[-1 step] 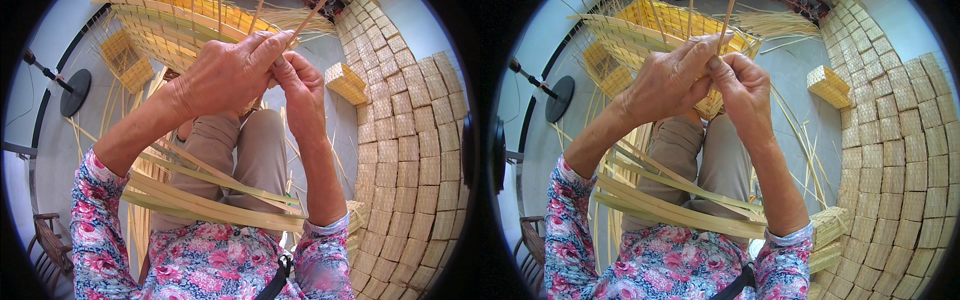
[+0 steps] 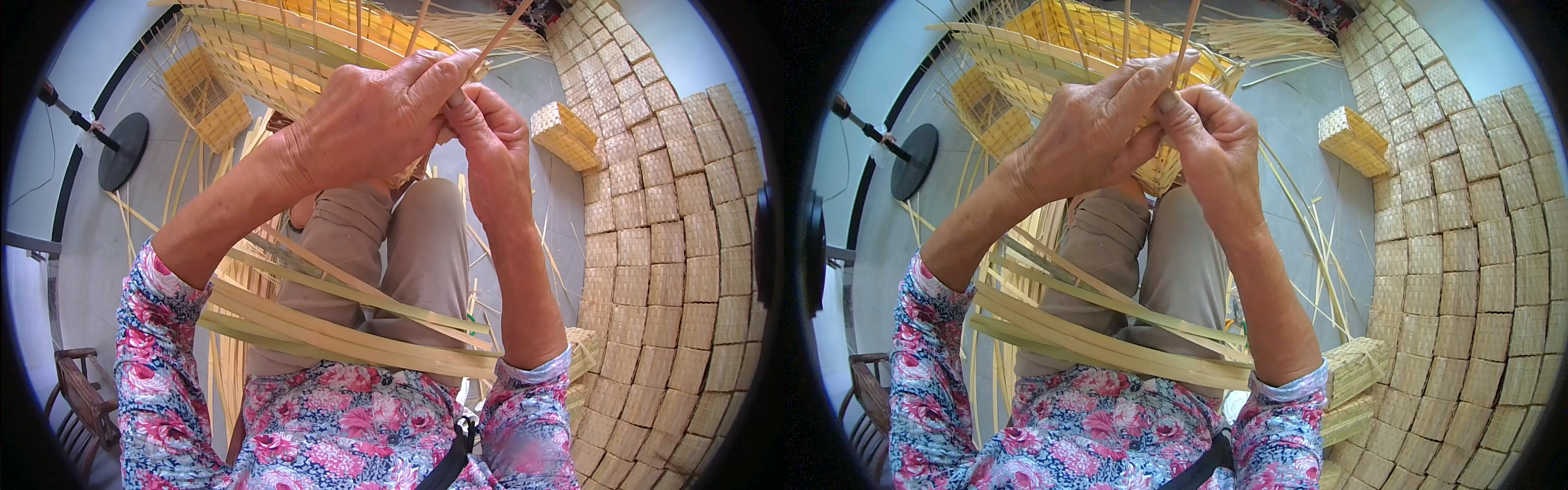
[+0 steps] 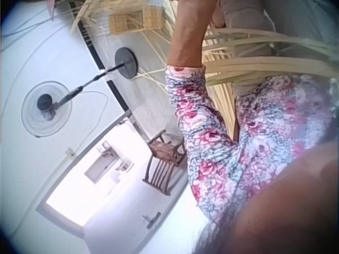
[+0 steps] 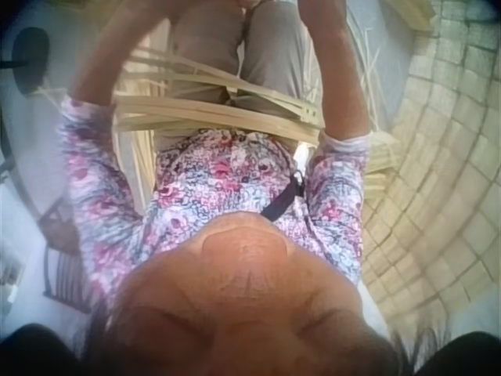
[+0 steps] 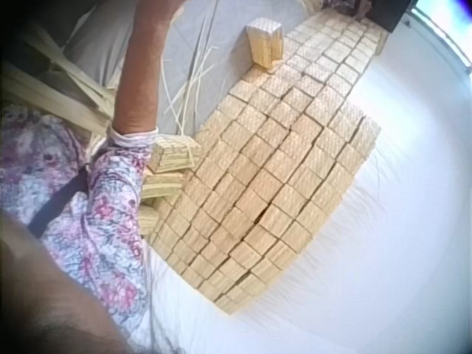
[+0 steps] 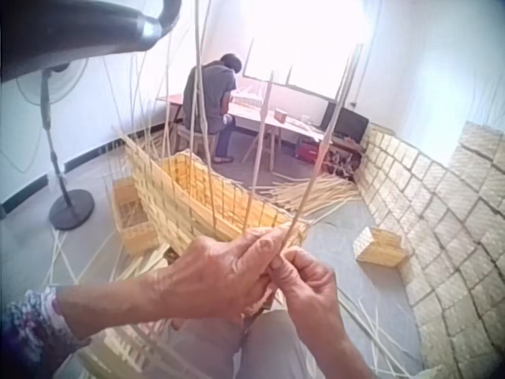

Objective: The person weaves a rectangular basket by hand, interlacing thin bamboo strips through a pre-formed frame. They repeatedly pull strips through the weave, adjust tension, and trim excess material with scissors.

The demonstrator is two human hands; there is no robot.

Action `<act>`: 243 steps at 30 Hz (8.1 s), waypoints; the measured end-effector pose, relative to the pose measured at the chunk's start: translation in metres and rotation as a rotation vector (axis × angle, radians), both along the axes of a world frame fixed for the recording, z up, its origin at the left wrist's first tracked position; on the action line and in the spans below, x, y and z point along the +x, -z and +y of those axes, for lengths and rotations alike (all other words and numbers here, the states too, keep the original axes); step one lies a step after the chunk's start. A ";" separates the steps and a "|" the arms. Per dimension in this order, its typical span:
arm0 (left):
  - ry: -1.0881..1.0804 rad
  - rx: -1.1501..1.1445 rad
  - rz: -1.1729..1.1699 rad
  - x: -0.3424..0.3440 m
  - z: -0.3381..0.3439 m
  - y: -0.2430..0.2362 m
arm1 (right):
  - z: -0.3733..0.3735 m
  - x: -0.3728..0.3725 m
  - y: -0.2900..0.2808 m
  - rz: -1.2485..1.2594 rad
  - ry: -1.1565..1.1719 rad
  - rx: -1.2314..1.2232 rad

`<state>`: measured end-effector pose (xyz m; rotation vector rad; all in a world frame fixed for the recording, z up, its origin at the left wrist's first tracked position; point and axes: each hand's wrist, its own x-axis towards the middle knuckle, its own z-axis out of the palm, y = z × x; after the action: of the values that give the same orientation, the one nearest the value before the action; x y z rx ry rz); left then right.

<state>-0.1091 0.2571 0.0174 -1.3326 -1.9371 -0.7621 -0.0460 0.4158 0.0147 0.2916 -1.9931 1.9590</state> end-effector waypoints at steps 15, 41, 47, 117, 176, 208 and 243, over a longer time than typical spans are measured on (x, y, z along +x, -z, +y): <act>0.040 0.251 0.108 -0.004 -0.003 0.002 | -0.006 -0.005 0.004 0.050 0.027 -0.033; 0.051 0.238 0.259 -0.011 0.003 0.008 | -0.006 -0.005 0.003 -0.025 0.036 -0.132; 0.058 0.232 0.261 -0.007 0.000 0.009 | -0.015 -0.002 -0.001 -0.007 0.035 -0.146; 0.079 0.203 -0.010 0.002 0.003 0.013 | -0.002 -0.008 -0.014 -0.200 -0.051 -0.219; 0.051 0.015 -0.040 -0.024 -0.018 -0.021 | 0.003 -0.009 0.035 0.118 0.228 0.335; -0.250 0.588 -0.718 -0.045 -0.216 0.064 | -0.069 0.027 -0.012 -0.135 -0.237 0.487; -0.295 0.361 -0.539 0.065 -0.201 -0.019 | -0.131 -0.036 -0.028 0.172 -0.060 0.778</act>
<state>-0.0440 0.0566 0.0364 -0.6426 -2.1910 -1.3396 -0.0824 0.2852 0.0425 0.6736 -2.5487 1.0471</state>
